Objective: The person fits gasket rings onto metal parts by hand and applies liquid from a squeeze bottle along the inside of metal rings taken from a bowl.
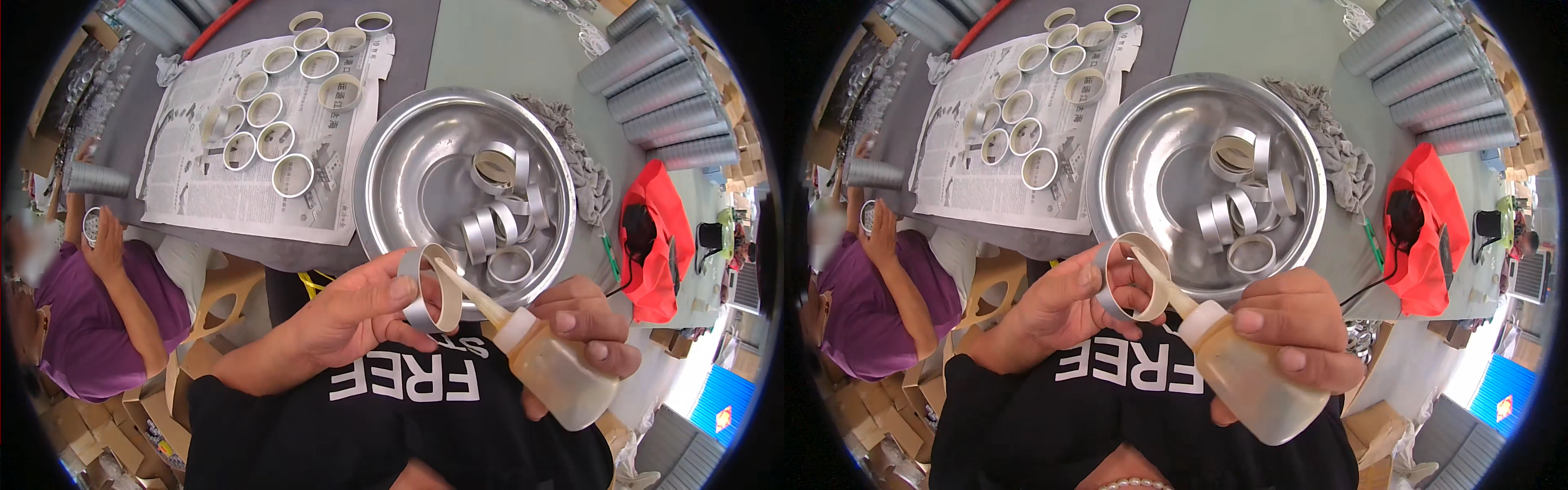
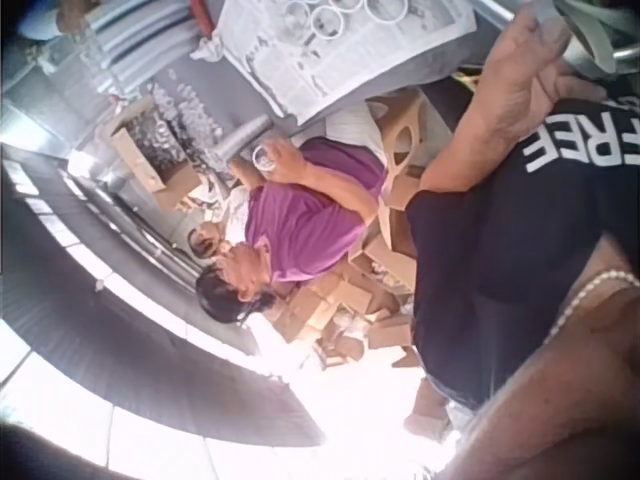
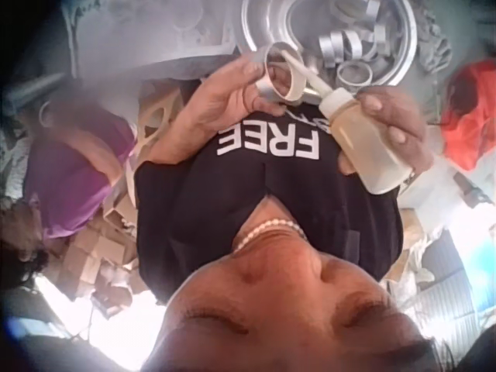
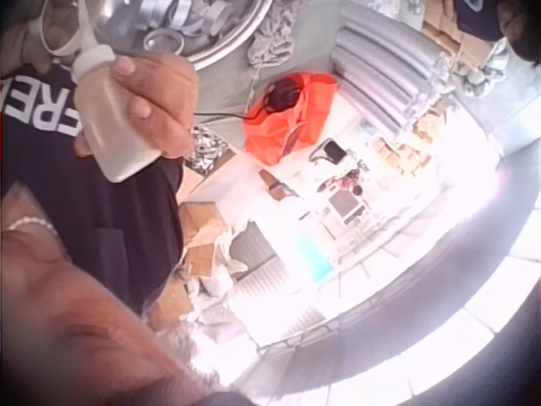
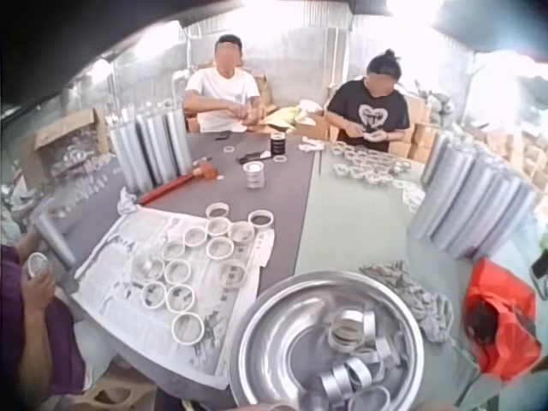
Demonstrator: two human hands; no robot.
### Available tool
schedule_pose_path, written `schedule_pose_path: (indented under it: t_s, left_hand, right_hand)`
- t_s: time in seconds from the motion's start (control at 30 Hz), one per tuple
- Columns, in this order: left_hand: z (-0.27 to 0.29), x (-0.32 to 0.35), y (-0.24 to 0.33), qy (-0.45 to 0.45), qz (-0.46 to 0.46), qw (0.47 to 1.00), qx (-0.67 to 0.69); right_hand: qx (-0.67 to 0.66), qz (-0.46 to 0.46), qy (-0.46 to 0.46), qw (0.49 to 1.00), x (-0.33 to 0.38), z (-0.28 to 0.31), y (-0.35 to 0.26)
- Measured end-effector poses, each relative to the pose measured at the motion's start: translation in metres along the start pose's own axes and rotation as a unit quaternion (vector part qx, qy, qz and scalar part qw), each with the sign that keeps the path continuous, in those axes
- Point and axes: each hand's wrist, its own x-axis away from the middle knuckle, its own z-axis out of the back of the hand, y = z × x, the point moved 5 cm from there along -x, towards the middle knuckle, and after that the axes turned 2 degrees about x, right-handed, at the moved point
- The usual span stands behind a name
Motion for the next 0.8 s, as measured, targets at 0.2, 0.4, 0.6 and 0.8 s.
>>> schedule_pose_path:
  t_s: [0.2, 0.4, 0.6, 0.8]
  left_hand:
    - [-0.004, 0.005, -0.005, -0.014, 0.025, 0.999, 0.016]
    - [-0.011, 0.006, 0.007, 0.011, -0.071, 0.994, -0.084]
    - [-0.020, 0.011, 0.021, 0.020, -0.255, 0.899, -0.356]
    - [-0.034, 0.016, 0.033, 0.015, -0.356, 0.700, -0.619]
  right_hand:
    - [0.007, 0.016, -0.048, 0.999, -0.004, -0.005, -0.003]
    - [0.015, 0.004, -0.073, 0.997, -0.003, 0.000, -0.006]
    - [0.028, -0.069, -0.063, 0.995, -0.001, 0.001, -0.009]
    - [-0.015, -0.250, -0.004, 0.968, 0.009, 0.013, 0.001]
